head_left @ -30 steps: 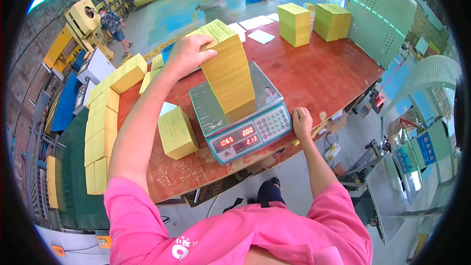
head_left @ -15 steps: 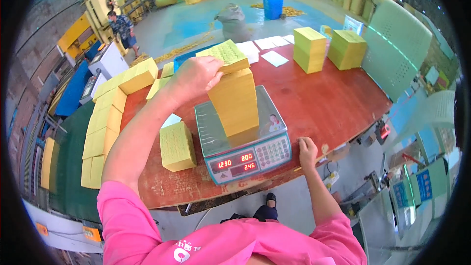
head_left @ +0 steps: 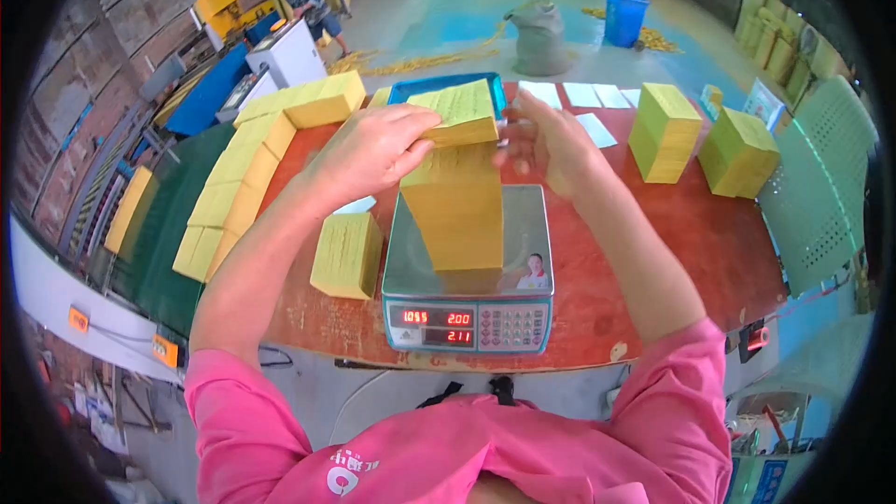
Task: Weighing and stacking embossed yellow paper blocks in a paper mill.
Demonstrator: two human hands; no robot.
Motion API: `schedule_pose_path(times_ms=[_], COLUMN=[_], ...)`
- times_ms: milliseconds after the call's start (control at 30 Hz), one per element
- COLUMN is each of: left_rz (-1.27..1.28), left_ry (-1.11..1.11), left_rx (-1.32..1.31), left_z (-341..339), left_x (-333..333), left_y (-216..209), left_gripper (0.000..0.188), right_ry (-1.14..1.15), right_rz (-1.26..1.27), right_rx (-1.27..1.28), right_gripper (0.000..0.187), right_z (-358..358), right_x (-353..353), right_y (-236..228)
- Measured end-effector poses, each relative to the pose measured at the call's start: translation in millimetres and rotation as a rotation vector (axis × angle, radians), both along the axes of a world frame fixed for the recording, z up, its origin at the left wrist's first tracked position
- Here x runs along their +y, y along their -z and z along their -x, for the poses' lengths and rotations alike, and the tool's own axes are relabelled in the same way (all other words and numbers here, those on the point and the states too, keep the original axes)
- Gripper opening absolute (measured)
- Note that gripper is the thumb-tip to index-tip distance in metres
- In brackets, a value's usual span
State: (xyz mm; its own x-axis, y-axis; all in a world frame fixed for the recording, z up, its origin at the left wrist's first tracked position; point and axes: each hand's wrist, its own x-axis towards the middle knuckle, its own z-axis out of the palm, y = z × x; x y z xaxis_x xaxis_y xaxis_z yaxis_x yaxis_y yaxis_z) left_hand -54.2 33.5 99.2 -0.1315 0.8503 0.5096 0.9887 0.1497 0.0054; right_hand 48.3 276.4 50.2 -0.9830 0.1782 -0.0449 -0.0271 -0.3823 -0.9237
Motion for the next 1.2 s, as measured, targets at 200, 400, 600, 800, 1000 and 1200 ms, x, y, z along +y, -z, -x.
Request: schedule_pose_path(times_ms=[200,400,600,800,1000,1200], left_rz=[0.0,-0.47,-0.602,-0.577,-0.56,-0.561], left_ry=[-0.035,-0.179,-0.517,-0.528,-0.486,-0.446], left_rx=[0.262,-0.156,-0.661,-0.83,-0.804,-0.82], left_z=[-30,-61,-91,-103,-99,-93], left_x=[5,-50,-130,-142,-152,-168], left_y=[11,45,158,181,176,180], left_gripper=[0.041,0.052,0.047,0.042,0.041,0.038], right_ry=[-0.04,0.433,0.429,0.475,0.479,0.494], right_rz=[-0.195,-0.013,-0.002,-0.034,-0.03,-0.076], right_rx=[0.15,0.289,-0.081,-0.394,-0.399,-0.396], right_gripper=[0.027,0.046,0.048,0.045,0.043,0.043], right_z=[19,-70,-199,-246,-258,-252], right_x=[0,52,85,47,43,33], right_y=[-1,24,167,231,257,253])
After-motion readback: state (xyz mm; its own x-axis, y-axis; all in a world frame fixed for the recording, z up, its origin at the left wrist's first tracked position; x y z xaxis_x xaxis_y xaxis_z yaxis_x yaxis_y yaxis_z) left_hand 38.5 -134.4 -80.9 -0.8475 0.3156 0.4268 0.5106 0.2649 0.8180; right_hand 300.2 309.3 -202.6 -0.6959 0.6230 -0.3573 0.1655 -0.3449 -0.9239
